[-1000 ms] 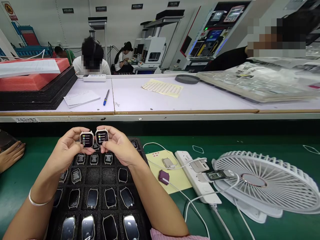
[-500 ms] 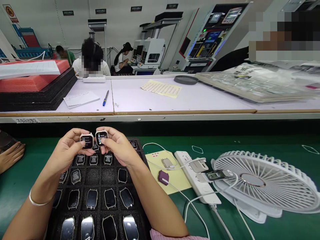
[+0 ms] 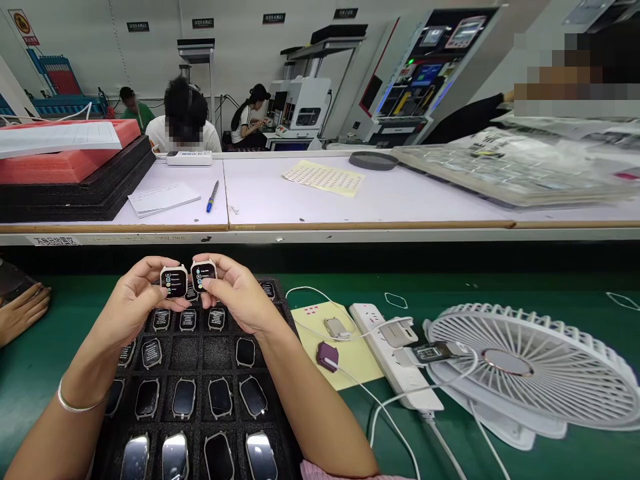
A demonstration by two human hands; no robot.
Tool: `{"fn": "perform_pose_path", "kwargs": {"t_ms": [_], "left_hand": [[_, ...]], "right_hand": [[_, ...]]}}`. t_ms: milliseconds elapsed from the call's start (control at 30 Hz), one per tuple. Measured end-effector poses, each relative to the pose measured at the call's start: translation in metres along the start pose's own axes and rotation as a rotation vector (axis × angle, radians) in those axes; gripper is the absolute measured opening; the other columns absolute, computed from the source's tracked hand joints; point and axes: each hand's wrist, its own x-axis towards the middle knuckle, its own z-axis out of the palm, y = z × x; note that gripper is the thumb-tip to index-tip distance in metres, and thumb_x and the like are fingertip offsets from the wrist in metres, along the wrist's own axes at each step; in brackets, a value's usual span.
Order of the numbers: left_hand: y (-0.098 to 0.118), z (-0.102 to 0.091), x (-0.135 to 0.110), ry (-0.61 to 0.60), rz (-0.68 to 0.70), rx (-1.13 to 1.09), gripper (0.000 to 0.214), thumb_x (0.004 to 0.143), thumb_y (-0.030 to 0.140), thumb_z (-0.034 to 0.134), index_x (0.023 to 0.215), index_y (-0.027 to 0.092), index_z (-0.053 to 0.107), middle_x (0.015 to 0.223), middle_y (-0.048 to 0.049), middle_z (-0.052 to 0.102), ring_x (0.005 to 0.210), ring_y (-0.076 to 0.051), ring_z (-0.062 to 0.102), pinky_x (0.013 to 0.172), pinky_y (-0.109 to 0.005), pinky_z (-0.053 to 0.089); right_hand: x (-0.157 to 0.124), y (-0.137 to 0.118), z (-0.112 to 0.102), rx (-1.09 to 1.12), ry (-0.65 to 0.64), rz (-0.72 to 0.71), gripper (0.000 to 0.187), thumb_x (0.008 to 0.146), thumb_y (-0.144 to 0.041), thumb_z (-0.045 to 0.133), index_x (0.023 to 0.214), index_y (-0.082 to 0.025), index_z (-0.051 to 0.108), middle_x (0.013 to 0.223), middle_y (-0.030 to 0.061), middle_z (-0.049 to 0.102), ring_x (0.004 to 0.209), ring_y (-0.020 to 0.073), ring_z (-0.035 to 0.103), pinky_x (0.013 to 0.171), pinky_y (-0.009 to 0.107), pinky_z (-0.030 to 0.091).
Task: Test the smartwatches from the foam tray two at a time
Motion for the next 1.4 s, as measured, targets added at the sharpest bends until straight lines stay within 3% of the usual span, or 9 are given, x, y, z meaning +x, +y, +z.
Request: {"fn": "perform_pose_path", "kwargs": {"t_ms": [333,567,933,1400], "left_hand": [[-0.0022,0.0014,0.0021,0.067,0.026,0.040,0.028,0.077,0.027,0.078,0.098,0.016,0.063,0.097,-0.0015,0.070,0.056,-0.014,0.075,0.056,-0.022,0.066],[-0.0002,0.0018,0.0010,0.066,0.004,0.016,0.030,0.075,0.022,0.073,0.103,0.017,0.063,0.101,-0.0024,0.071,0.060,-0.014,0.076,0.060,-0.023,0.066],[0.0007,0.0031,0.0012,0.062,-0.023,0.014,0.034,0.073,0.020,0.068,0.106,0.016,0.061,0.099,-0.0019,0.071,0.060,-0.015,0.076,0.059,-0.023,0.066],[-0.0027,0.0031,-0.0010,0.029,-0.027,0.034,0.027,0.081,0.028,0.069,0.105,0.017,0.064,0.102,-0.0034,0.071,0.061,-0.016,0.076,0.060,-0.026,0.067]], "right_hand": [[-0.0019,0.0000,0.0024,-0.025,-0.035,-0.005,0.045,0.073,-0.011,0.068,0.117,-0.021,0.063,0.086,-0.0024,0.064,0.059,0.0090,0.058,0.057,0.027,0.049],[-0.0036,-0.0008,-0.0005,-0.062,-0.042,-0.021,0.055,0.076,-0.010,0.067,0.129,-0.023,0.057,0.087,-0.0024,0.067,0.066,0.0104,0.066,0.060,0.025,0.049],[-0.0002,0.0016,-0.0004,-0.015,0.005,-0.015,0.031,0.084,-0.024,0.072,0.113,-0.020,0.065,0.084,-0.0020,0.068,0.058,0.0080,0.065,0.056,0.022,0.049],[0.0015,0.0072,0.0023,-0.083,0.077,-0.058,0.029,0.079,-0.028,0.078,0.104,-0.020,0.065,0.086,-0.0022,0.063,0.052,0.0061,0.054,0.049,0.022,0.043]]}}
